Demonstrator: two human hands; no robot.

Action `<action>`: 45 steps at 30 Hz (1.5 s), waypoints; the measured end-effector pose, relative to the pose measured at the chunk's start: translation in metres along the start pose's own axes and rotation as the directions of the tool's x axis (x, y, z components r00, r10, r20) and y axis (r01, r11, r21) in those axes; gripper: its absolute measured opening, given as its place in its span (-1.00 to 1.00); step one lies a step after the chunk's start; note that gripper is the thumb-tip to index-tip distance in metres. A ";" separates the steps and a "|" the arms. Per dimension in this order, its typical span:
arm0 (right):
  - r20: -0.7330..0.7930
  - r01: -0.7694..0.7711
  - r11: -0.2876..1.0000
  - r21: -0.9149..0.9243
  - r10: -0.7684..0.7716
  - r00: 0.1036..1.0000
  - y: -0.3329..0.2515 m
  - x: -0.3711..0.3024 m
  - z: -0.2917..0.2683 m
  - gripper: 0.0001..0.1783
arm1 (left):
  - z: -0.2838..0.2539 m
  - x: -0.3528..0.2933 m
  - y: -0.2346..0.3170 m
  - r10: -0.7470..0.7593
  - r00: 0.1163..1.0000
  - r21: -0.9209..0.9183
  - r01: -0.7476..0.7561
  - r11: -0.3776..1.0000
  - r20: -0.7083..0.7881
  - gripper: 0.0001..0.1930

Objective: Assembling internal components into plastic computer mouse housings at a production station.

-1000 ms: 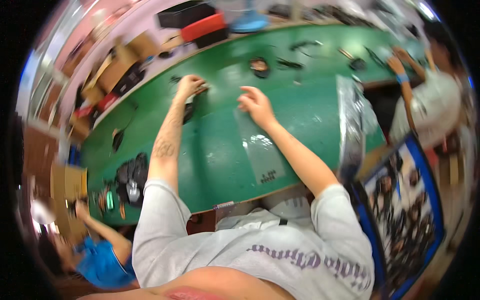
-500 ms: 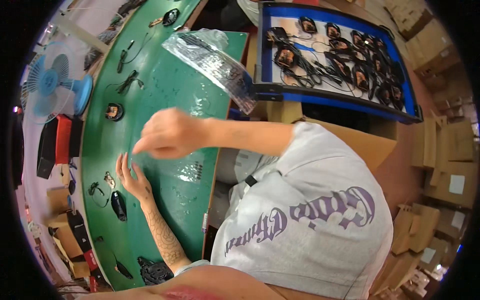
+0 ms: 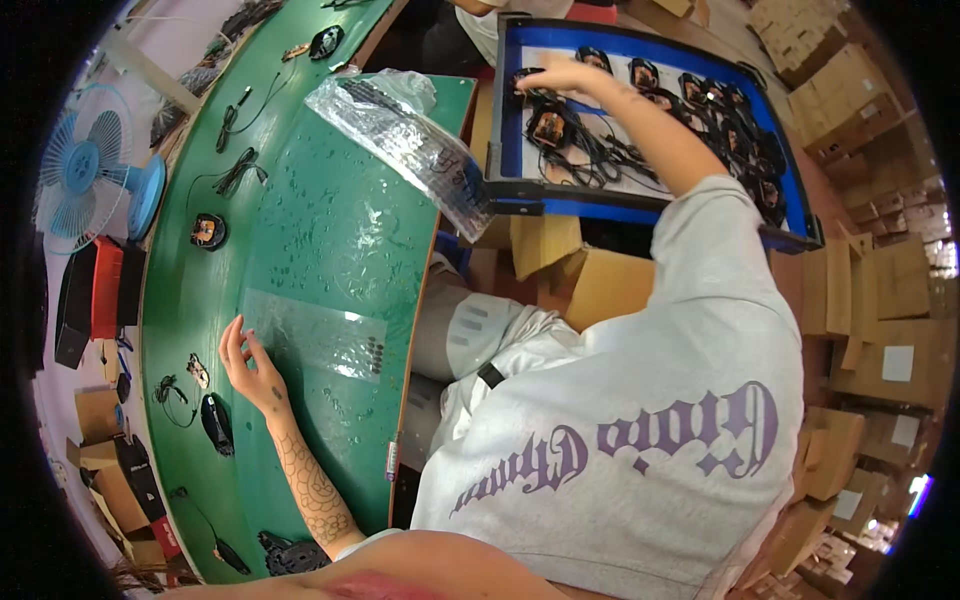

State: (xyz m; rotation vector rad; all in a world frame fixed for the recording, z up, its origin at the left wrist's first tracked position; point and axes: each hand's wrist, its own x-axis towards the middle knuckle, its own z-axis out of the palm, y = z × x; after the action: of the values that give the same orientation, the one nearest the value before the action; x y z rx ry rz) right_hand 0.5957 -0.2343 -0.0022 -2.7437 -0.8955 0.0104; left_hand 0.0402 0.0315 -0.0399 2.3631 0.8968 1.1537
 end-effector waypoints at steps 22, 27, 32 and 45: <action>0.186 -0.257 0.548 0.796 0.182 0.966 0.054 0.057 -0.047 -0.74 | -0.002 -0.005 -0.002 -0.096 0.993 -0.112 0.103 0.988 0.062 -0.62; 0.095 -0.222 0.569 0.792 0.244 0.965 0.041 0.054 -0.111 -0.80 | 0.001 0.000 -0.004 -0.096 0.993 -0.138 0.104 0.985 0.069 -0.61; -0.105 -0.024 0.771 0.636 0.117 0.987 0.040 0.045 -0.204 -0.74 | -0.004 -0.004 0.000 -0.088 0.992 -0.161 0.101 0.982 0.086 -0.61; -0.045 0.064 0.743 0.666 -0.046 0.998 -0.066 -0.039 -0.279 -0.84 | 0.001 -0.004 0.000 -0.048 0.995 -0.177 0.064 0.982 0.090 -0.60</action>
State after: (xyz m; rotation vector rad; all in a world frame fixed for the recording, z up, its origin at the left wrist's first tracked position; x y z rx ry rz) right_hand 0.5497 -0.2719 0.2804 -2.0325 -0.7686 0.2395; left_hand 0.0387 0.0285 -0.0425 2.2094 0.7901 1.0570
